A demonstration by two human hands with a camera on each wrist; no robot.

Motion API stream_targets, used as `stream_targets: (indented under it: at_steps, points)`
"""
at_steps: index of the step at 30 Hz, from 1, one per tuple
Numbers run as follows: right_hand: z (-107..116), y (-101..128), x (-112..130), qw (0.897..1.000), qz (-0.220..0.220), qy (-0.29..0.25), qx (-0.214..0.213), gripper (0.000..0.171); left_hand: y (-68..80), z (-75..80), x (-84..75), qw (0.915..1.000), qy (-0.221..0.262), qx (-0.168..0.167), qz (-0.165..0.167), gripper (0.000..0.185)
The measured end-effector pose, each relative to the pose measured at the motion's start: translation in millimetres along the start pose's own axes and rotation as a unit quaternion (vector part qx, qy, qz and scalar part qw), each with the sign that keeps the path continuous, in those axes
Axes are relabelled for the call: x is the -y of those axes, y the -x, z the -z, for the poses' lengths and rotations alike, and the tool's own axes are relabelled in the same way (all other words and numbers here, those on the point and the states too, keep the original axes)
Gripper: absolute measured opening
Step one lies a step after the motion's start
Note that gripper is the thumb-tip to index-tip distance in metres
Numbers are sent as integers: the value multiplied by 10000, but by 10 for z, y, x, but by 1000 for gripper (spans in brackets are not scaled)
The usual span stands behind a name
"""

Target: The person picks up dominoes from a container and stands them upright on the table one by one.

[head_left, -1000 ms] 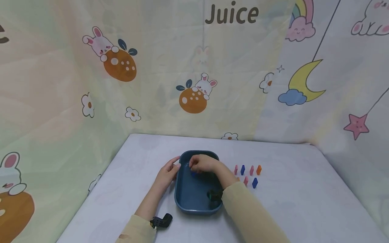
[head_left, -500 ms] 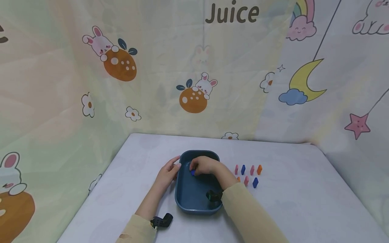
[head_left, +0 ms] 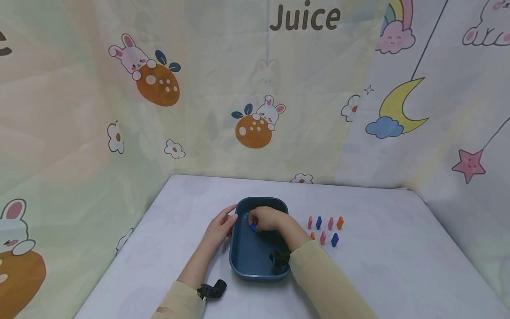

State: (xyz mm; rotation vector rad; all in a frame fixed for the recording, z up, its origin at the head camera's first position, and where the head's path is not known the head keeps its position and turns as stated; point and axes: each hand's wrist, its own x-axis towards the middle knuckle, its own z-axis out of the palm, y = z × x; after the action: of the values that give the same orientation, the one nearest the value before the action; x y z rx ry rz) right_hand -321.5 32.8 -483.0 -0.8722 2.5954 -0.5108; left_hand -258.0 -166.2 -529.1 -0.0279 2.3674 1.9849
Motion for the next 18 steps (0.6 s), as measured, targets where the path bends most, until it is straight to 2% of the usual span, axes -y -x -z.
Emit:
stream_targets:
  at_steps: [10, 14, 18]
  points:
    - [80, 48, 63, 9997, 68, 239, -26, 11, -3, 11, 39, 10000, -47, -45, -40, 46]
    - [169, 141, 30, 9998, 69, 11, -208, 15, -1, -2, 49, 10000, -57, -77, 25, 45]
    - [350, 299, -36, 9971, 183, -521, -532, 18, -11, -24, 35, 9998, -137, -139, -29, 49]
